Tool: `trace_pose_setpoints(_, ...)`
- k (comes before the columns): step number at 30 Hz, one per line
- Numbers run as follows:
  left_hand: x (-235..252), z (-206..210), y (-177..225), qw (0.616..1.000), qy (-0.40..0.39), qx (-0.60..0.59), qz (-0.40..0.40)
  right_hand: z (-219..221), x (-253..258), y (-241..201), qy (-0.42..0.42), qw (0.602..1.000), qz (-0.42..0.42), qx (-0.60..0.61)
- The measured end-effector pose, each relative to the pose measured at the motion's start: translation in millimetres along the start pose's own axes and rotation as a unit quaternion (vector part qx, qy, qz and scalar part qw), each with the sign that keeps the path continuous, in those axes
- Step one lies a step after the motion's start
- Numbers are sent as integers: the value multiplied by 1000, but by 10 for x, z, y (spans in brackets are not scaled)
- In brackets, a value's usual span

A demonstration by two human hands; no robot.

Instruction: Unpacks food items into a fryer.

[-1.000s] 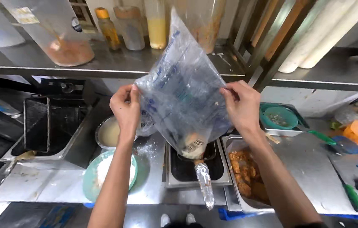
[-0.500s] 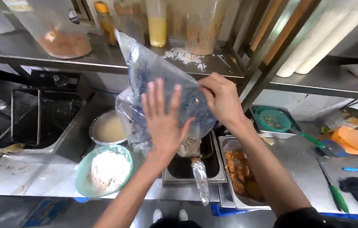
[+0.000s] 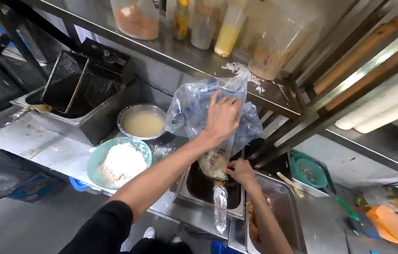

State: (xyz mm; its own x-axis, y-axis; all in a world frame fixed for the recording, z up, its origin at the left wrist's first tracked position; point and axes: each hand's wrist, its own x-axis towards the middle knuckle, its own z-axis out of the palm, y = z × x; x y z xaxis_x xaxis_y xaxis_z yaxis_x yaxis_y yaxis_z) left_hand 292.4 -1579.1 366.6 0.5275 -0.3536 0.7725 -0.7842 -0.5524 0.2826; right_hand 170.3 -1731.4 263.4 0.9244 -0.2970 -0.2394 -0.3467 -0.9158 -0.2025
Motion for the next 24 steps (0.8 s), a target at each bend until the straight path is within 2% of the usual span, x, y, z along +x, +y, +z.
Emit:
trace_pose_setpoints(4,121,-136,-215,994,-16,-14,-108,-137,-1,21,41,997,-54,22)
trace_pose_setpoints(9,156,-372,-534,980,11,1,-200,-465,-86,37,135,990,-33,27)
trace_pose_setpoints(16,-1,-458,-696,976,16,7,-216,-649,-50,-77,263,957,-117,-25)
trace_pose_setpoints(24,-409,-462,-970,964,18,-10,-266,-666,49,-97,247,955,-157,-36)
